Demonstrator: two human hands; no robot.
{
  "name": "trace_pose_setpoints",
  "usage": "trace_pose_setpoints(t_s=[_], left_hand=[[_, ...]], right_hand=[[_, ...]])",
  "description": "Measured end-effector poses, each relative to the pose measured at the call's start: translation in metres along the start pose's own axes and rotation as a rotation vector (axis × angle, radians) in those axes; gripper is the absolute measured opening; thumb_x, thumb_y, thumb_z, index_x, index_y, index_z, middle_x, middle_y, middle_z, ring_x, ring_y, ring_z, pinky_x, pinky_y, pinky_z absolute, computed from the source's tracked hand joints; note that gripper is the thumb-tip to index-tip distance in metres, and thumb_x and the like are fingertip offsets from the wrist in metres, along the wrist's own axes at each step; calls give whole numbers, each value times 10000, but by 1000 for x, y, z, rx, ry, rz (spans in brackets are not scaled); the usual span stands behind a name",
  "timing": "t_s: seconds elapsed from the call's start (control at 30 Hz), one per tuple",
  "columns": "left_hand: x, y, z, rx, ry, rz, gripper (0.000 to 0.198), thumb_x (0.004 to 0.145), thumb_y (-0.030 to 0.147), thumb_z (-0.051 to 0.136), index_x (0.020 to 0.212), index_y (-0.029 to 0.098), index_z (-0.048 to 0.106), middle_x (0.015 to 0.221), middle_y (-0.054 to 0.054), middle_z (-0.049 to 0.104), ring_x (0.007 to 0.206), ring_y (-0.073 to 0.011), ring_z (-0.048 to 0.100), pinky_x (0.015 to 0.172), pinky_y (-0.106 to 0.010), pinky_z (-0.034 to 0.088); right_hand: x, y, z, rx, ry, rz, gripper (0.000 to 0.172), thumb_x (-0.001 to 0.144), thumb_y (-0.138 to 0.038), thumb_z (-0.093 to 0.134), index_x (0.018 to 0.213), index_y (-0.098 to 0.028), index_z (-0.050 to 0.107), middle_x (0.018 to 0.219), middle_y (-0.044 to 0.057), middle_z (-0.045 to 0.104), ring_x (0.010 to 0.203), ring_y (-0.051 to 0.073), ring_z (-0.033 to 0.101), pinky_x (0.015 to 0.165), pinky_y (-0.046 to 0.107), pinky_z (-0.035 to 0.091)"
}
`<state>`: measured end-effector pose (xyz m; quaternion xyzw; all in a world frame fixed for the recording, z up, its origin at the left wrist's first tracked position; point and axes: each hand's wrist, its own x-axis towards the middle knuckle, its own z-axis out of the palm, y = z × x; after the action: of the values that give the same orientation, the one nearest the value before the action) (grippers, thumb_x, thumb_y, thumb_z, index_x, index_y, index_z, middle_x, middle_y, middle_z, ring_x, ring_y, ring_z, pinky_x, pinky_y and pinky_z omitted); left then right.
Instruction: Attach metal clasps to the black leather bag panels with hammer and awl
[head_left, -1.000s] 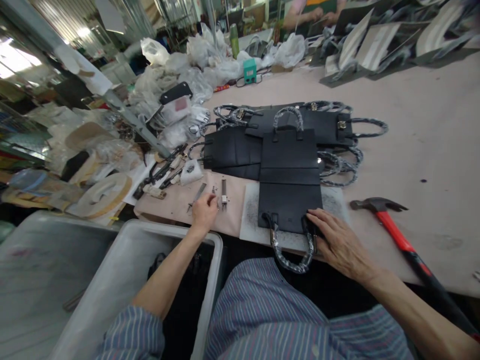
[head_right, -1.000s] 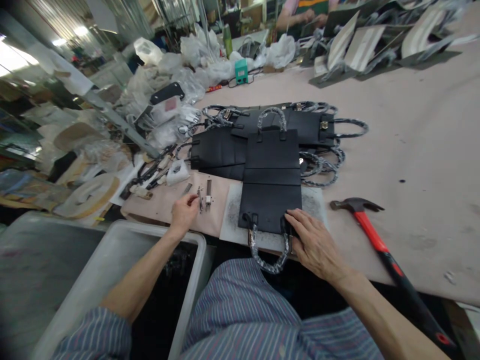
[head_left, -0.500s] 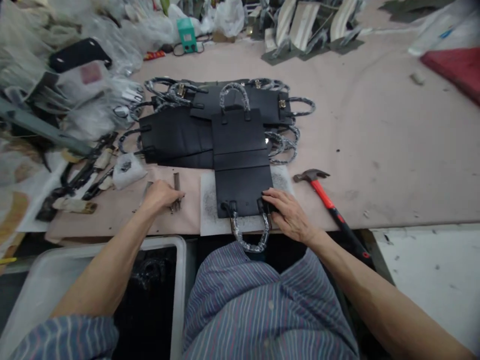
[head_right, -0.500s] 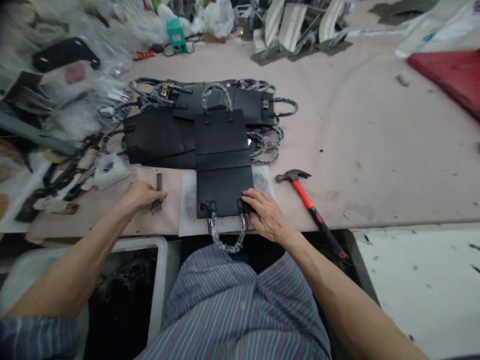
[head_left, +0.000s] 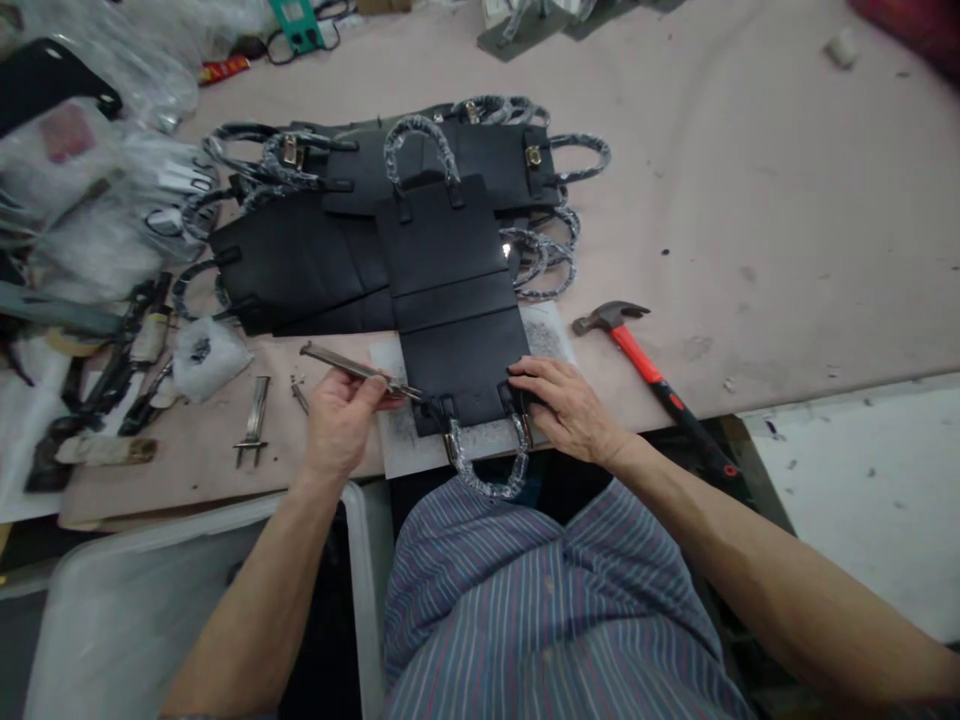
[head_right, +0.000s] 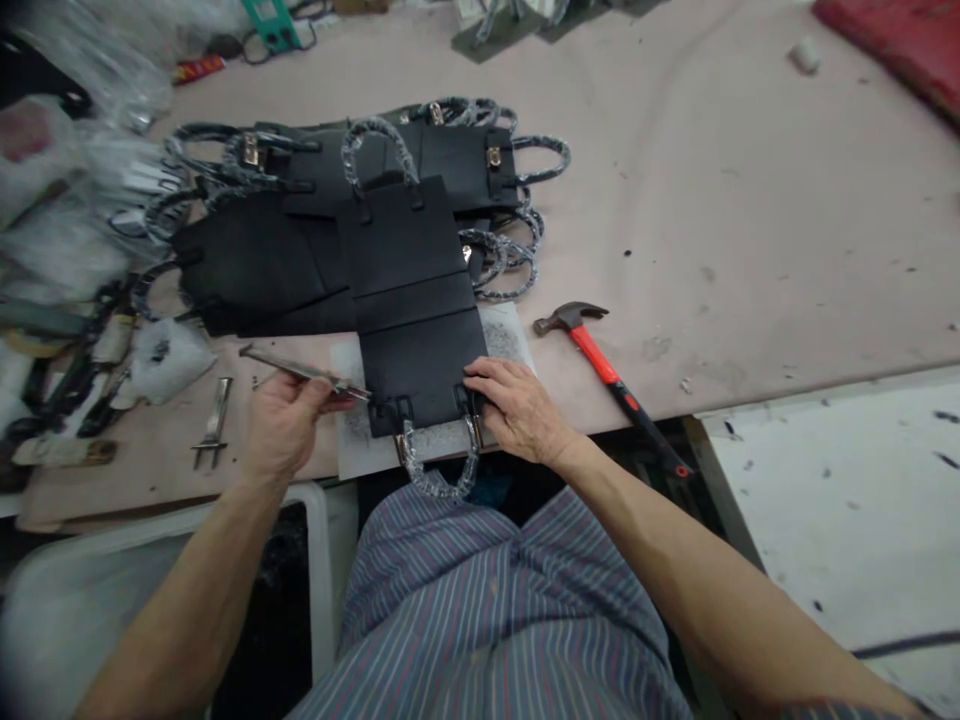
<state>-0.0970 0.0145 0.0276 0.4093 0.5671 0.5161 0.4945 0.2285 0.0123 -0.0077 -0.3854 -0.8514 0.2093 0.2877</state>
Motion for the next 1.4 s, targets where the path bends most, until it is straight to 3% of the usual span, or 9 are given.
trace_pose_setpoints(t_s=[0.1, 0.23, 0.4, 0.73, 1.4], left_hand=[[-12, -7, 40, 16, -62, 168, 385, 816, 442, 829, 982, 161, 625, 903, -33, 726, 808, -190, 763, 772, -334, 654], [-20, -18, 60, 118, -142, 299, 229, 905, 365, 746, 969, 173, 640, 968, -43, 707, 907, -201, 768, 868, -331, 631], [-22, -30, 56, 261, -178, 397, 125, 946, 298, 684, 979, 181, 656, 978, -63, 732, 937, -210, 759, 884, -342, 616], [-22, -38, 55, 329, -209, 571, 85, 941, 196, 689, 1015, 199, 648, 1029, -41, 735, 968, -197, 759, 923, -356, 590], [-22, -35, 56, 388, -191, 504, 90, 945, 264, 680, 997, 191, 668, 1010, -68, 758, 968, -215, 754, 945, -375, 588]], right_hand=[[-1, 1, 1, 1, 4, -2, 464, 868, -99, 501, 1312, -198, 593, 1407, 118, 595, 1343, 299, 523, 1121, 538, 439], [-1, 2, 1, 0, 5, 0, 473, 880, -114, 497, 1331, -226, 585, 1412, 110, 591, 1342, 302, 527, 1107, 546, 448], [-1, 1, 1, 5, 15, -2, 485, 874, -115, 503, 1340, -218, 590, 1406, 119, 596, 1337, 308, 531, 1094, 543, 454], [0, 1, 0, 9, 16, 7, 470, 859, -111, 511, 1309, -209, 607, 1398, 115, 603, 1332, 308, 528, 1105, 539, 446], [1, 1, 1, 24, 31, 4, 496, 833, -93, 514, 1304, -217, 606, 1386, 116, 608, 1311, 313, 540, 1086, 555, 458]])
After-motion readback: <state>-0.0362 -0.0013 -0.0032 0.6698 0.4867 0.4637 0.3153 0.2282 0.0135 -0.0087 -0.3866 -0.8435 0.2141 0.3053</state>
